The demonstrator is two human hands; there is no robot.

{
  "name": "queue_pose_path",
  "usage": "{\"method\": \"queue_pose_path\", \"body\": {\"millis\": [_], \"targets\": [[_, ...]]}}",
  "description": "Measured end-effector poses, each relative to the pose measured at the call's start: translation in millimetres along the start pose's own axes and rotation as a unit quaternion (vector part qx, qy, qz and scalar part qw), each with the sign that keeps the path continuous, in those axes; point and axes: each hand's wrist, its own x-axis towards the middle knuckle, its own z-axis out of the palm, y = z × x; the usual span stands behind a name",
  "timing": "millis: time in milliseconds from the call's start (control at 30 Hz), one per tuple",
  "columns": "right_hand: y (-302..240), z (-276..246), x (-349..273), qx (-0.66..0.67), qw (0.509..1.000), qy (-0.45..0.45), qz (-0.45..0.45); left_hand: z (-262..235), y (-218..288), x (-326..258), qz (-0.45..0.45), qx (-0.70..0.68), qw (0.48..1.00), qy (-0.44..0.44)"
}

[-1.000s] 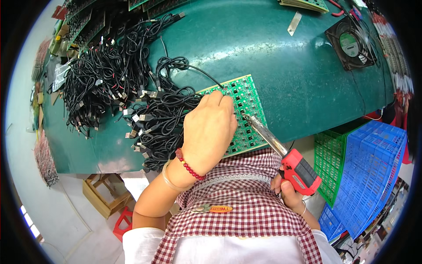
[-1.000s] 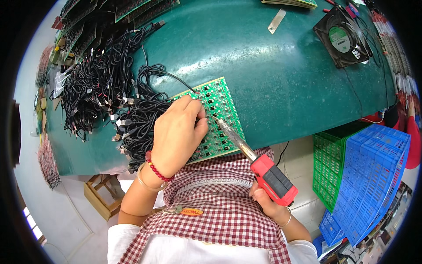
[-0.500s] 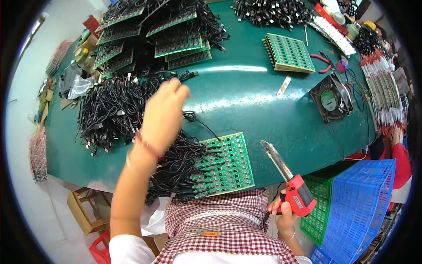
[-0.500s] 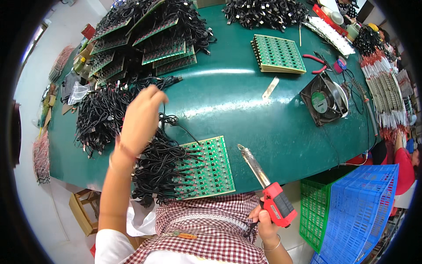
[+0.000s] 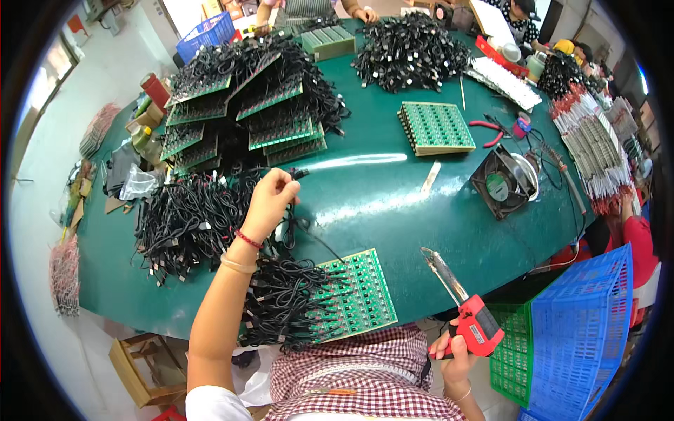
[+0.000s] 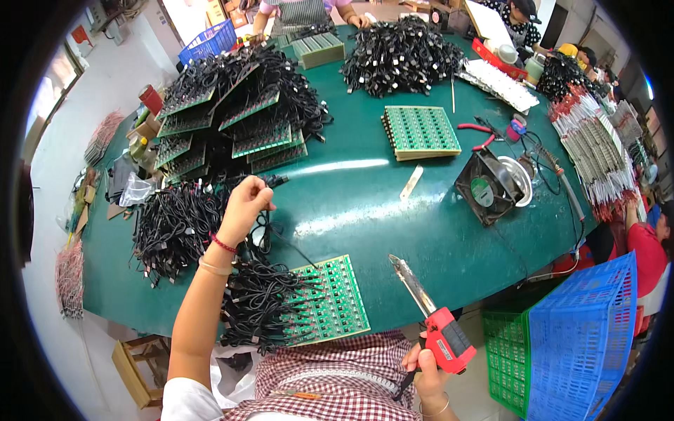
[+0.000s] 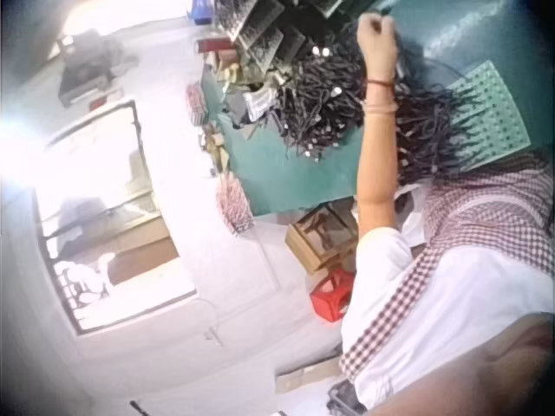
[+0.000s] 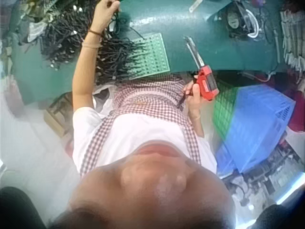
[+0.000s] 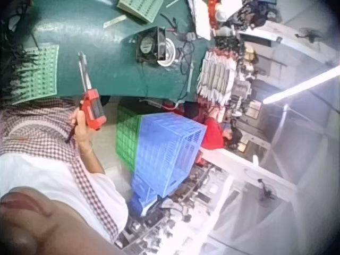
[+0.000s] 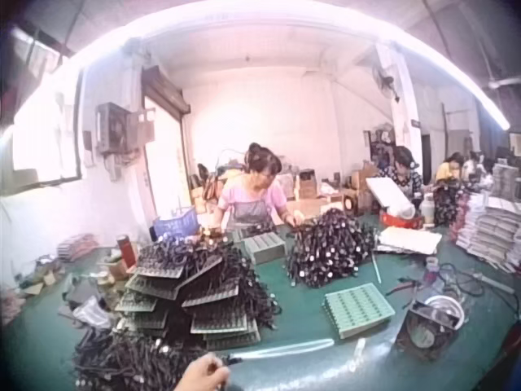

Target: The person solders black wires onto a green printed circuit board using a manual soldering iron.

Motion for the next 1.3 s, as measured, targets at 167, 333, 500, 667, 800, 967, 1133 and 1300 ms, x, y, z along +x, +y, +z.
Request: {"method": "queue_pose_path", "body": {"millis": [167,333,500,667,800,967,1133,1300], "targets": [[8.8,-4.1,3.7,0.011,0.999,0.034,0.026,-9.8,23.3,-8.6,0.123,0.069,0.986,0.084],[5.6,3.3,0.4,-0.018,0.999,0.031,0.011,-18.5,59.1,-24.2,0.15,-0.023,0.987,0.053],[6.1,3.8,-1.2,-0.001,0.999,0.042,0.013,-36.9,85.1,-49.4,0.118,-0.05,0.991,0.041],[3.1,10.0,2.4,0.012,0.999,0.028,0.026,-39.1,98.4,-71.1,0.099,-0.03,0.995,0.014],[2.9,12.5,7.9,0.021,1.0,0.009,0.018,-27.4,105.4,-77.4,0.071,-0.034,0.996,0.035],[2.0,10.2,5.9,0.019,1.0,0.017,-0.005,-8.5,97.0,-73.3,0.066,0.055,0.995,0.043],[6.3,5.8,5.6,0.001,0.999,0.012,0.037,1.3,70.2,-80.3,0.093,0.142,0.985,0.012],[2.1,7.4,0.4,0.016,0.999,0.01,0.036,9.4,63.1,-91.2,0.077,0.122,0.989,-0.022]]}}
